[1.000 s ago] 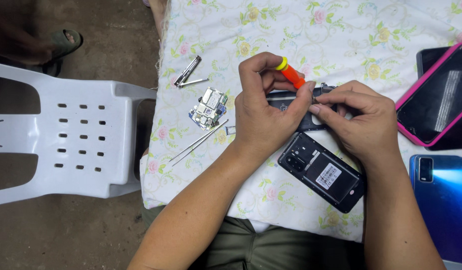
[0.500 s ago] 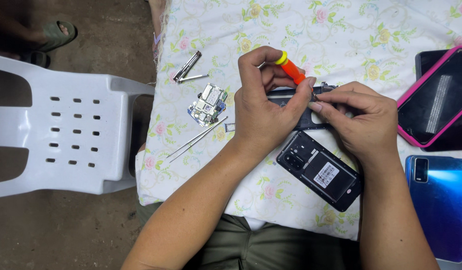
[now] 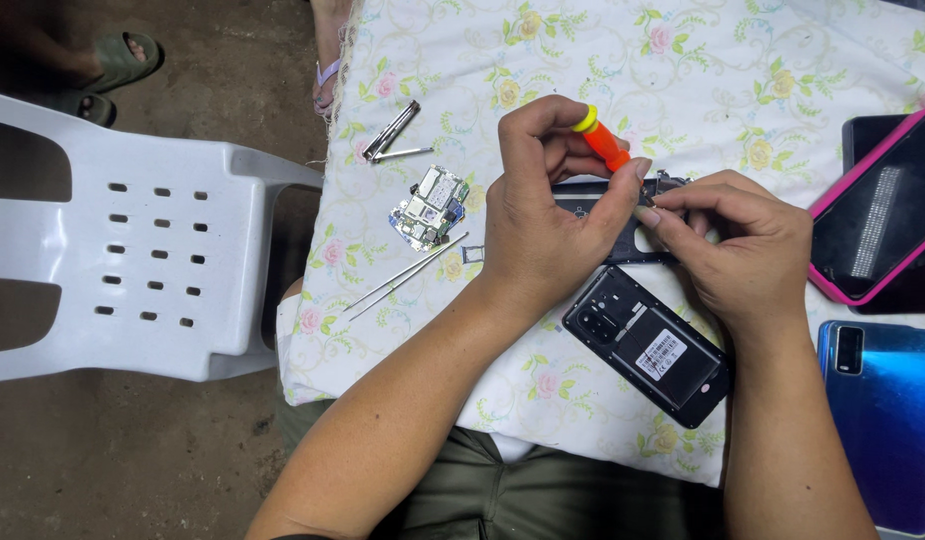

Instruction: The person uses a screwdriver to remove screws from a blue smartphone back cover and then uses a metal prying tool to separate the back cover from the phone body. The person also handles a pink smartphone with a cracked screen, removing its case and prying at the edges.

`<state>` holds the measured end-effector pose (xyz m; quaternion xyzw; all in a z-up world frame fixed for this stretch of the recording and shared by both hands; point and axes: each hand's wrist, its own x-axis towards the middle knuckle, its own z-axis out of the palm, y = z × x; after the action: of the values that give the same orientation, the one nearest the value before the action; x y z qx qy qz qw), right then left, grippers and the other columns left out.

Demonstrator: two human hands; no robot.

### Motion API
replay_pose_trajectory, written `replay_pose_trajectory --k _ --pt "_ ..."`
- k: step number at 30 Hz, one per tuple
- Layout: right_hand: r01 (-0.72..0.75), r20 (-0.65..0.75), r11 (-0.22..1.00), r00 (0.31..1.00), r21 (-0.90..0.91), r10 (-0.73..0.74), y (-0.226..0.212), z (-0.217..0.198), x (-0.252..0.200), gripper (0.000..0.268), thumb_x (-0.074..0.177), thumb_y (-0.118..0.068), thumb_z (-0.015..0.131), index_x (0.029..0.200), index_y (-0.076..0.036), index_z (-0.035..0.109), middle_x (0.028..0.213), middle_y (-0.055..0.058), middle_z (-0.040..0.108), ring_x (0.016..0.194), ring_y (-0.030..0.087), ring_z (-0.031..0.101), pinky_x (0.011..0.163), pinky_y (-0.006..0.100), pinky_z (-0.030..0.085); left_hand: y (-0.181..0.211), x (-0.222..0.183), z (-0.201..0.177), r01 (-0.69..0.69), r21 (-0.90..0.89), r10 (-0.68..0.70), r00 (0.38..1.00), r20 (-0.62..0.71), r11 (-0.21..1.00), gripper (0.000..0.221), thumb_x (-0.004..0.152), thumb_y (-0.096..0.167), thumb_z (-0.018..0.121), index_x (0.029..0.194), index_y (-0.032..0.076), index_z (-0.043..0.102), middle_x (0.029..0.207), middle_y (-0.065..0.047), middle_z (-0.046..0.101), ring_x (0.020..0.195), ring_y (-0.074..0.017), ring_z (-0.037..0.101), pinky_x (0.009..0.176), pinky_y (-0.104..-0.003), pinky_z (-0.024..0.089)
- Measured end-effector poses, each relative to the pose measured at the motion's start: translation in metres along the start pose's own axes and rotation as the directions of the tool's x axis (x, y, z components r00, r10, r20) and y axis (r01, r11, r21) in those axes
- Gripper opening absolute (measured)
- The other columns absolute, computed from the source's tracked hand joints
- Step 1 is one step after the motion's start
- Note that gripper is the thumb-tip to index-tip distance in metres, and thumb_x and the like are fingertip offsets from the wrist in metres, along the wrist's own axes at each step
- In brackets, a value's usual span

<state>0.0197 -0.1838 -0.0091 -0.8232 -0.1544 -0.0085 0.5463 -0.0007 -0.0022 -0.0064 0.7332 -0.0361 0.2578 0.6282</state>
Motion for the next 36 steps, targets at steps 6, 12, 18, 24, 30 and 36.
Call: replay_pose_trajectory --k 6,12,18,24,30,36 --pt "0.013 -0.002 1.000 1.000 -0.008 -0.013 0.0012 -0.0003 -0.0004 0.014 0.091 0.000 0.084 0.103 -0.002 0.078 0.098 0.003 0.071 0.078 0.004 0.054 0.069 0.018 0.043 0.0003 -0.0008 -0.0002 -0.032 0.028 0.031 0.999 0.017 0.999 0.056 0.098 0.009 0.080 0.130 0.004 0.035 0.098 -0.010 0.071 0.090 -0.0132 0.078 0.080 -0.022 0.065" --pt "0.030 0.002 0.999 1.000 -0.026 -0.030 0.0020 -0.0012 -0.0017 0.010 0.093 0.001 0.084 0.101 -0.001 0.078 0.092 0.004 0.071 0.074 0.004 0.055 0.072 0.019 0.044 0.0000 -0.0034 -0.0011 -0.081 0.112 0.080 0.997 0.015 0.990 0.062 0.094 0.014 0.085 0.131 0.006 0.037 0.101 -0.010 0.068 0.084 -0.0123 0.078 0.073 -0.020 0.064" --pt "0.048 -0.014 0.997 0.999 0.058 -0.047 0.0031 -0.0011 -0.0003 0.017 0.091 0.000 0.087 0.104 -0.002 0.077 0.097 0.005 0.070 0.075 0.003 0.055 0.067 0.016 0.043 -0.0016 -0.0041 0.0003 -0.027 0.025 0.027 1.000 -0.010 0.999 0.060 0.097 0.013 0.084 0.128 0.005 0.034 0.099 -0.008 0.067 0.084 -0.0122 0.079 0.074 -0.020 0.065" --pt "0.016 -0.013 0.999 1.000 0.029 -0.016 0.0030 -0.0015 -0.0003 0.017 0.089 0.000 0.088 0.102 -0.002 0.077 0.102 0.005 0.070 0.077 0.004 0.053 0.068 0.018 0.042 -0.0027 -0.0037 -0.0003 -0.056 0.025 0.056 0.998 0.001 0.998 0.062 0.097 0.011 0.084 0.131 0.005 0.033 0.102 -0.010 0.065 0.085 -0.0129 0.078 0.074 -0.020 0.065" --pt "0.027 -0.002 0.999 1.000 0.039 -0.027 0.0053 -0.0011 -0.0007 0.017 0.090 0.001 0.087 0.103 -0.002 0.077 0.095 0.004 0.070 0.074 0.003 0.053 0.070 0.018 0.042 -0.0030 -0.0016 -0.0014 -0.129 0.099 0.128 0.992 0.021 0.987 0.062 0.093 0.013 0.087 0.128 0.006 0.036 0.101 -0.008 0.066 0.080 -0.0113 0.078 0.069 -0.019 0.063" --pt "0.037 0.001 0.999 0.999 0.019 -0.037 0.0074 -0.0021 -0.0006 0.011 0.092 0.002 0.084 0.100 0.000 0.077 0.097 0.004 0.071 0.074 0.003 0.055 0.066 0.016 0.043 0.0037 -0.0009 -0.0056 -0.241 0.131 0.233 0.970 0.069 0.962 0.055 0.096 0.011 0.080 0.128 0.005 0.036 0.103 -0.010 0.066 0.090 -0.0155 0.077 0.079 -0.023 0.065"
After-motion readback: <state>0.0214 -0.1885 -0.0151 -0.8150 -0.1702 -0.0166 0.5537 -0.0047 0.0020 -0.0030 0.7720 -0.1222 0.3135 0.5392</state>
